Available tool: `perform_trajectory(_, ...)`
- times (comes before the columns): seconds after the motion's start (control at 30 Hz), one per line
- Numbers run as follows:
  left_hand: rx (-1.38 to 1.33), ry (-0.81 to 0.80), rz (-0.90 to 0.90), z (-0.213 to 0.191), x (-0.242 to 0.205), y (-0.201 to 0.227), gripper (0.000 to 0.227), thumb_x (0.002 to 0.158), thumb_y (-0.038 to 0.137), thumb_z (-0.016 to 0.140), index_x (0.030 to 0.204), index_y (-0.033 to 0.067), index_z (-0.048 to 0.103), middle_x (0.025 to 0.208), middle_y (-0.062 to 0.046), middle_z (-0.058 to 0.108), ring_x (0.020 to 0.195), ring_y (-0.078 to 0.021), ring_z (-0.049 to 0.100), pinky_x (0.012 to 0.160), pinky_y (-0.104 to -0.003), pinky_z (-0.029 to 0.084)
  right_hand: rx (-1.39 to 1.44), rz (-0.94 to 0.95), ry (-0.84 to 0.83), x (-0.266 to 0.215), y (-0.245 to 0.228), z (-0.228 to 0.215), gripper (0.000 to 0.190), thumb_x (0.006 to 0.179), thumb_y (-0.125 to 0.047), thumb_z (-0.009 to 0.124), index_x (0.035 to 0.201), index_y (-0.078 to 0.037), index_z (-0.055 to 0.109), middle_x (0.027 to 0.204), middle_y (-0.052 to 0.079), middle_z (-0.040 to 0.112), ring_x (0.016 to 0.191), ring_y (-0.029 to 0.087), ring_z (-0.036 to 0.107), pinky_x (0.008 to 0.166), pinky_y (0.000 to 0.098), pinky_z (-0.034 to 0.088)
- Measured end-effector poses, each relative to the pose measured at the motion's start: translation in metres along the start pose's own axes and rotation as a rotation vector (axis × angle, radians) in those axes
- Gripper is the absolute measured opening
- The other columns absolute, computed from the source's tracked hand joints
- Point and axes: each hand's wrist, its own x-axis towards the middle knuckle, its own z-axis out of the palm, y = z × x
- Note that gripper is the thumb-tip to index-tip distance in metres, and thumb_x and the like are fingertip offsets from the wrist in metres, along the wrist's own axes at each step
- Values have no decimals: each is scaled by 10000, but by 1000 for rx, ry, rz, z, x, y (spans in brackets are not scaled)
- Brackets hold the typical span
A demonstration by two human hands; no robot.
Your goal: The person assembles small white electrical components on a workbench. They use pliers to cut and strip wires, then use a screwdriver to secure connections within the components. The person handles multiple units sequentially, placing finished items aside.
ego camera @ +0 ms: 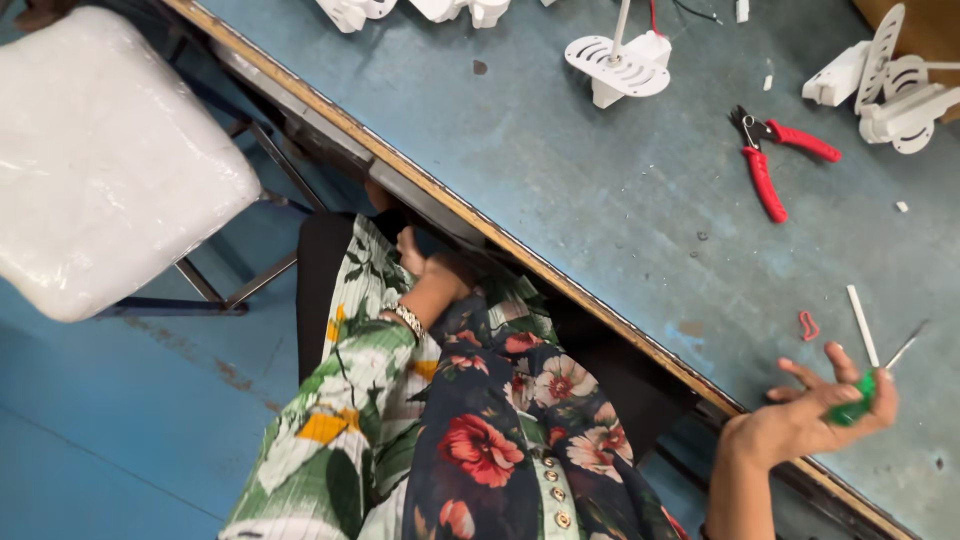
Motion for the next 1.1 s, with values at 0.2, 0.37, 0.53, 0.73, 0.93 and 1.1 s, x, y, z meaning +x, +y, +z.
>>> perform_trajectory(0.2,-3,21,-63,32,10,0,475,982,450,510,1266,141,734,1347,-109,677,1243,-275,652,988,-414,515,-2,-254,-240,2,-11,16,325,1229,-303,526,1288,10,460,1309,218,676,1377,313,581,1220,410,405)
perform_trajectory(0.37,79,26,-110,40,-7,6,430,1002,414,483,1198,140,750,1272,-89,698,1174,-259,676,913,-416,535,-102,-289,-219,0,-12,15,311,1238,-281,562,1241,29,541,1189,215,722,1320,321,647,1212,424,420)
perform_trajectory(0.53,111,211,-159,85,-61,13,272,946,227,554,1027,148,801,1069,-74,778,1004,-245,752,782,-398,582,-202,-217,-259,-4,-13,10,325,1182,-291,566,1237,30,557,1153,220,714,1206,282,718,1153,404,422)
perform_trajectory(0.73,-17,261,-212,114,-74,22,249,920,207,571,983,135,801,1010,-106,781,961,-264,756,793,-397,582,-30,-240,-295,-2,-5,9,375,1237,-335,537,1237,40,512,1116,233,736,1279,267,614,1324,429,292)
perform_trajectory(0.93,-26,294,-116,114,-76,18,242,891,247,603,904,120,808,935,-107,777,898,-275,753,769,-428,583,-67,-208,-291,-9,-5,7,438,1270,-382,533,1215,48,468,1087,236,721,1448,325,560,1333,452,292)
perform_trajectory(1.1,-214,379,92,81,-89,28,244,842,287,667,841,65,769,874,-191,743,814,-359,735,744,-479,574,-157,-280,-284,-5,-13,20,412,1238,-336,467,1212,74,436,1103,237,698,1391,333,566,1305,461,315)
